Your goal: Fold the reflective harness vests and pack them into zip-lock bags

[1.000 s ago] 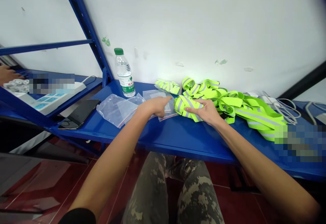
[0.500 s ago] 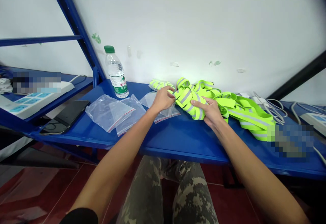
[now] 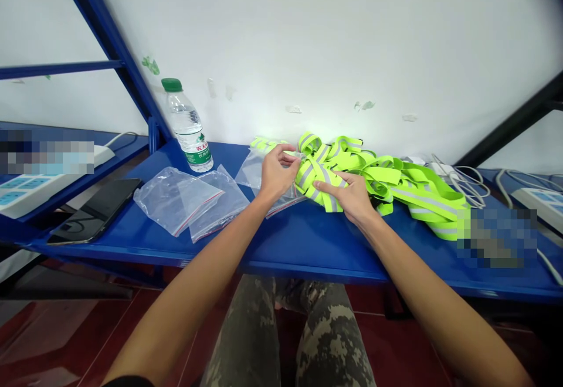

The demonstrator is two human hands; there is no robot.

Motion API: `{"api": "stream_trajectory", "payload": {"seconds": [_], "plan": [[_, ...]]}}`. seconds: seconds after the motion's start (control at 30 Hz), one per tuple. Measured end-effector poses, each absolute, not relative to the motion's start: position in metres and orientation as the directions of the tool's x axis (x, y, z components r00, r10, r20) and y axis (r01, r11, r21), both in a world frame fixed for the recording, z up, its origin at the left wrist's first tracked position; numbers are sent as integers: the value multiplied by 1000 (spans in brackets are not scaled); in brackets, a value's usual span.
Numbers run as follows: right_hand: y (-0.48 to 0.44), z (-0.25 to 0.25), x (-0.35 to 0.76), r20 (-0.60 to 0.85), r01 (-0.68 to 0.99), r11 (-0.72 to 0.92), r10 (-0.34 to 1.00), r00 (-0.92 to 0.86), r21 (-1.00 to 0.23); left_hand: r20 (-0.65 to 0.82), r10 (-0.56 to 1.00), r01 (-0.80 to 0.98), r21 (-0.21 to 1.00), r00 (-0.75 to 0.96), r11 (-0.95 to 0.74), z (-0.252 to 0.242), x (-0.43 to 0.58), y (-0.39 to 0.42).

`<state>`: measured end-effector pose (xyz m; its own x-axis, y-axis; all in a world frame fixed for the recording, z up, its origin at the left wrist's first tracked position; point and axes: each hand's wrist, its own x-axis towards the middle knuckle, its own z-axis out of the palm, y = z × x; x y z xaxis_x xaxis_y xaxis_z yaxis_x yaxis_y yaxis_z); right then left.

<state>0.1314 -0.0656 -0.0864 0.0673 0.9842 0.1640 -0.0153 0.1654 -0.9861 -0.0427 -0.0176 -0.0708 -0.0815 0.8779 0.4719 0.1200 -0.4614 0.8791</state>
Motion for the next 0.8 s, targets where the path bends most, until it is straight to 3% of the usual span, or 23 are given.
{"api": "stream_trajectory", "payload": {"seconds": [0.27,0.53,0.8], "plan": [[-75,-87,126,250,189,257,966,-59,-948,537,839,78,844,-92,-531,-56,-37,-33],[-72,-85,127,447,432,346,881,156,-833,778,628,412,569,11,-712,-66,-25,-47],[-76,-93,122,592,502,541,803,-70,-674,758,651,378,610,-24,-697,-67,-28,-43]]}}
